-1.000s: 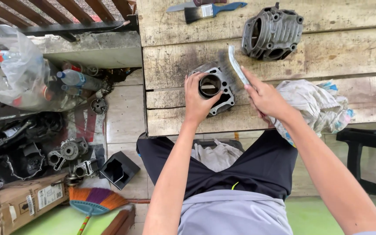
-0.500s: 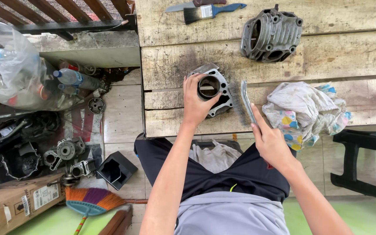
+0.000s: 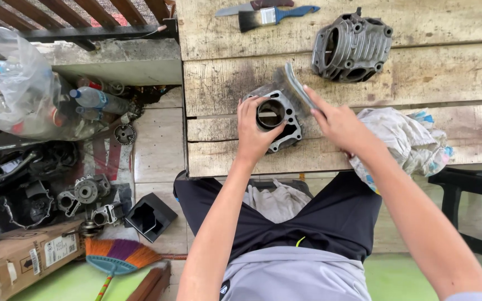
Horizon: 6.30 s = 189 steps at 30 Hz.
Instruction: Cleaning a motorcycle cylinder block using a wire brush.
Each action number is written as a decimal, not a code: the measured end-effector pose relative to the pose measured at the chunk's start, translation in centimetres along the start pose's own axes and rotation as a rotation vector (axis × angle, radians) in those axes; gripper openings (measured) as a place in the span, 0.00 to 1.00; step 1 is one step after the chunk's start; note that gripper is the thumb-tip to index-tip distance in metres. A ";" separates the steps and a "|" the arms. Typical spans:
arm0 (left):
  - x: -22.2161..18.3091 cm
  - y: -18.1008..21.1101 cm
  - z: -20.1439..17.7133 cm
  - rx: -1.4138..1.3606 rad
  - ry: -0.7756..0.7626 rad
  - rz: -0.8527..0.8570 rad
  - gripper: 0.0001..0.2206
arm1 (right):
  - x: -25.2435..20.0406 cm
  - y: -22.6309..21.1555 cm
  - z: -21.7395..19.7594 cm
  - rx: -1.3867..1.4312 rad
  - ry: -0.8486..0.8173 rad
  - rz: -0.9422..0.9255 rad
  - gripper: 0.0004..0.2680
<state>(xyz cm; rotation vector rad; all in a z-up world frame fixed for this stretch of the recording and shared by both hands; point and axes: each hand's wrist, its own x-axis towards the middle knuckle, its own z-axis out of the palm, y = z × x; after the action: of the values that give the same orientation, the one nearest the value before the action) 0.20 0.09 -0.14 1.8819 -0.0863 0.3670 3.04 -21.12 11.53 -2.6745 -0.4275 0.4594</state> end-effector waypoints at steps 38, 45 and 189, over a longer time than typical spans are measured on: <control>-0.2 -0.6 0.2 -0.007 0.005 -0.011 0.30 | -10.8 -1.2 4.6 0.254 0.048 0.299 0.21; -0.3 -1.5 0.5 0.021 -0.011 -0.003 0.32 | -8.5 -4.0 3.0 0.261 0.069 0.189 0.21; -0.3 -1.3 0.4 0.027 0.013 0.042 0.31 | -2.6 -2.4 2.9 0.047 0.064 0.185 0.20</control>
<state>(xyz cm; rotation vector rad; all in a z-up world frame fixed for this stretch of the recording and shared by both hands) 0.36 0.12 -1.50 1.9067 -0.1132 0.4111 -0.98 -18.98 10.67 -2.6858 -0.1485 0.4297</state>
